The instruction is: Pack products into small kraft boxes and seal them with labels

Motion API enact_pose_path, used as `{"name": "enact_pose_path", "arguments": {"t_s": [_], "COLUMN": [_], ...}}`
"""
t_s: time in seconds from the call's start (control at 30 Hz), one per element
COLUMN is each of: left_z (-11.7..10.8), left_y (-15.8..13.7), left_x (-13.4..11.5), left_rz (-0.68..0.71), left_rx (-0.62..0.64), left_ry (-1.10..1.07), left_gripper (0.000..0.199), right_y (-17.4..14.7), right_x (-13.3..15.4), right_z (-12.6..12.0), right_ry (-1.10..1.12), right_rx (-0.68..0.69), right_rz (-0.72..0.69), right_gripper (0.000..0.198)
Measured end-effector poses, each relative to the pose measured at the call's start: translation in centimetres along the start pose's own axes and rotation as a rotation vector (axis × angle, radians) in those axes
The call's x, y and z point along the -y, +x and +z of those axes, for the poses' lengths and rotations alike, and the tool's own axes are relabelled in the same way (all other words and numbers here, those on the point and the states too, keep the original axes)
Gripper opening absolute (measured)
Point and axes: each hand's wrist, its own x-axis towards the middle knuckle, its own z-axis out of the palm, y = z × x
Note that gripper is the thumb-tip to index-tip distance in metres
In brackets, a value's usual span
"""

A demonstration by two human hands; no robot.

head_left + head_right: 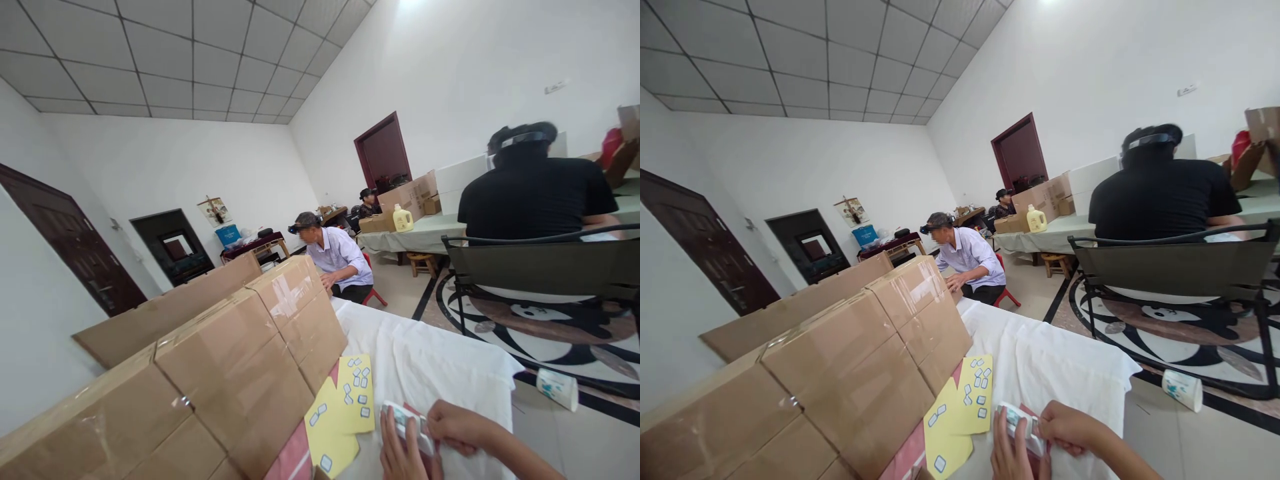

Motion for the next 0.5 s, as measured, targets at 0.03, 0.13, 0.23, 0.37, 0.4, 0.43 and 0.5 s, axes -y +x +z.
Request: {"name": "enact_pose_path", "arguments": {"t_s": [0.03,0.13,0.23,0.37,0.4,0.43,0.5], "left_z": [-0.1,0.0,0.4,0.7,0.7,0.6,0.3], "left_y": [0.0,-0.1,-0.3,-0.5,-0.5,-0.5,-0.4], "left_x": [-0.1,-0.1,0.3,0.5,0.5,0.4,0.1], "left_rz": [-0.003,0.015,0.036,0.019,0.011,0.002,-0.014], "left_rx": [0.006,0.021,0.009,0.034,0.047,0.059,0.097], "left_ry": [0.006,0.064,0.101,0.096,0.096,0.096,0.096], "left_gripper": [0.050,0.052,0.053,0.054,0.054,0.055,0.056], "right_y": [0.0,0.2,0.5,0.6,0.6,0.5,0.4], "right_x": [0.0,-0.5,-0.9,-0.8,-0.7,-0.6,-0.7], "right_z": [0.0,-0.1,-0.3,-0.9,-1.0,-1.1,-1.2], "right_ry": [-0.003,-0.030,-0.033,-0.028,-0.032,-0.039,-0.055], "right_rx": [0.022,0.059,0.049,0.082,0.089,0.088,0.061], "right_rz": [-0.003,-0.042,-0.074,-0.047,-0.043,-0.043,-0.051], "right_gripper": [0.049,0.050,0.049,0.050,0.050,0.051,0.053]}}
